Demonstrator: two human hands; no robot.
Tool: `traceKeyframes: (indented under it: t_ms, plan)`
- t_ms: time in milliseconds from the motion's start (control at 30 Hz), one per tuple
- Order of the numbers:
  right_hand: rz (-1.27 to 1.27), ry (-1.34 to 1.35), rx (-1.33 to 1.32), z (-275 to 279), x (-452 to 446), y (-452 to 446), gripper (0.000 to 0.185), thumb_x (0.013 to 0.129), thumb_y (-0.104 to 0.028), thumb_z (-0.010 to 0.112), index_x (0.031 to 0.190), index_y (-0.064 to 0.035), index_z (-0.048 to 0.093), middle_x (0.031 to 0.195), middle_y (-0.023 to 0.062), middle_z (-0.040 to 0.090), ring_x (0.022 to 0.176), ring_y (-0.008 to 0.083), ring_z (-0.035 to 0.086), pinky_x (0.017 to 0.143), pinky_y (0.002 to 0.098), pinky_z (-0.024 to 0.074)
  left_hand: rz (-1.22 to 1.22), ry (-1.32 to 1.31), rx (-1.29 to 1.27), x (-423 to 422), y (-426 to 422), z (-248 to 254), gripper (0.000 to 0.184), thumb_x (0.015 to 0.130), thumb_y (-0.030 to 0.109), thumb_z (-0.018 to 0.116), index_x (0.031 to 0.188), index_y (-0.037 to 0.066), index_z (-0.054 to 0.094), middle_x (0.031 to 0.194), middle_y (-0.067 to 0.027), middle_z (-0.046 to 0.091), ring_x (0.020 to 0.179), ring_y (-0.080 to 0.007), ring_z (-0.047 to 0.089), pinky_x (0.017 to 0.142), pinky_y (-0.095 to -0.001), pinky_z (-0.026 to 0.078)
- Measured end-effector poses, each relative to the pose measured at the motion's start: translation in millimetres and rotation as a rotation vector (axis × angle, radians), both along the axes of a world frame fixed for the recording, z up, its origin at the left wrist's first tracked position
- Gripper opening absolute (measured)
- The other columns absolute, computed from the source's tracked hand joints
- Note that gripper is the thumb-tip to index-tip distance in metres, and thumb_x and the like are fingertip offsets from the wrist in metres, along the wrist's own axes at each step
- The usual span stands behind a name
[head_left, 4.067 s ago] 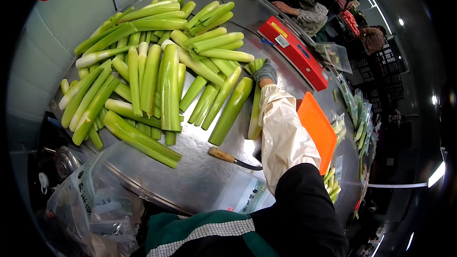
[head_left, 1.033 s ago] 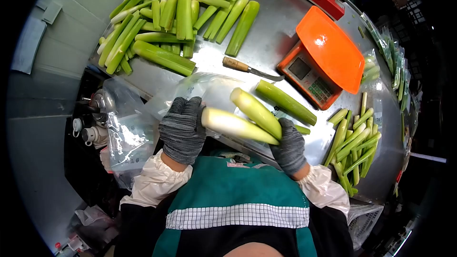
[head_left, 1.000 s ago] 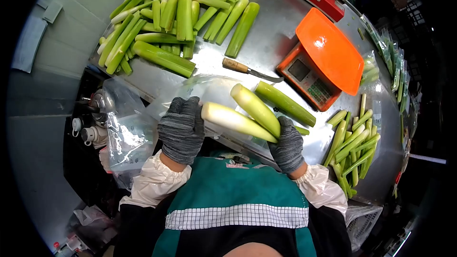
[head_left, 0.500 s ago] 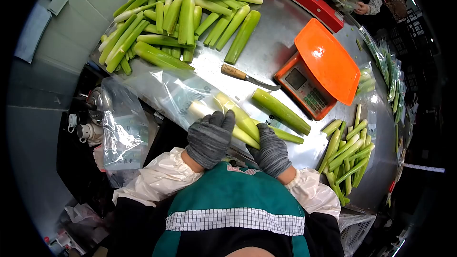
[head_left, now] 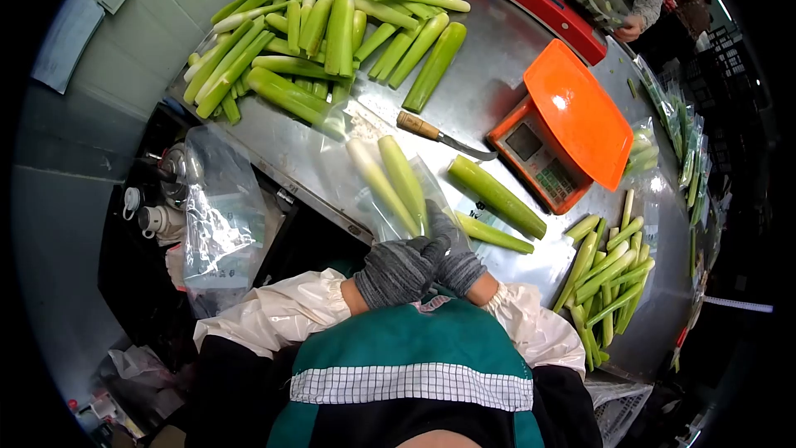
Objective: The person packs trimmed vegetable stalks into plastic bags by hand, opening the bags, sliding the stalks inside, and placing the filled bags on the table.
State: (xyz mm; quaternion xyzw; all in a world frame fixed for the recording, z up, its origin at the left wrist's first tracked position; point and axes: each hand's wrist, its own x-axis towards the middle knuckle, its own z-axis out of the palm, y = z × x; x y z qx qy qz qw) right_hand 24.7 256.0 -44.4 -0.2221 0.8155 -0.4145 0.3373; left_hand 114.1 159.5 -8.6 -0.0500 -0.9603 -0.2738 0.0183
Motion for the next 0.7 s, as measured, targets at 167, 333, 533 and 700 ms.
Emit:
traceKeyframes:
  t_ms: [167, 333, 533, 700]
  plan:
    - [0.370, 0.262, -0.233, -22.5, -3.9, -8.8, 0.034, 0.076, -0.017, 0.056, 0.107, -0.0022, 0.052, 0.103, 0.0178, 0.054, 0.097, 0.0323, 0.051, 0.084, 0.0346, 0.0407, 0.032, 0.008, 0.296, -0.4, 9.1, -1.1, 0.040, 0.070, 0.022, 0.059, 0.105, 0.005, 0.049, 0.082, -0.0162, 0.059, 0.067, -0.0346, 0.058, 0.055, -0.0400, 0.047]
    - [0.442, 0.282, -0.249, -23.2, -4.0, -1.4, 0.033, 0.078, -0.018, 0.056, 0.106, -0.0016, 0.051, 0.101, 0.0169, 0.054, 0.096, 0.0311, 0.051, 0.083, 0.0330, 0.0412, -0.117, 0.053, 0.319, -0.1, 11.6, -1.8, 0.039, 0.072, 0.022, 0.059, 0.103, 0.003, 0.048, 0.082, -0.0193, 0.057, 0.072, -0.0359, 0.058, 0.062, -0.0428, 0.047]
    - [0.504, 0.245, -0.328, -7.3, -2.5, 27.6, 0.031, 0.080, -0.019, 0.055, 0.104, -0.0009, 0.051, 0.099, 0.0158, 0.055, 0.094, 0.0297, 0.052, 0.081, 0.0312, 0.0419, 0.114, 0.209, 0.447, -5.1, 13.4, -19.6, 0.031, 0.074, 0.012, 0.058, 0.102, 0.003, 0.050, 0.085, -0.0197, 0.058, 0.075, -0.0357, 0.058, 0.066, -0.0434, 0.046]
    - [0.249, 0.007, -0.132, 38.8, -17.0, 124.4, 0.037, 0.073, -0.007, 0.060, 0.108, -0.0016, 0.051, 0.106, 0.0174, 0.054, 0.096, 0.0298, 0.053, 0.083, 0.0363, 0.0418, 0.222, -0.020, 0.471, -18.8, 11.0, 2.2, 0.024, 0.079, 0.015, 0.057, 0.100, 0.005, 0.052, 0.060, -0.0115, 0.057, 0.051, -0.0269, 0.057, 0.049, -0.0347, 0.046]
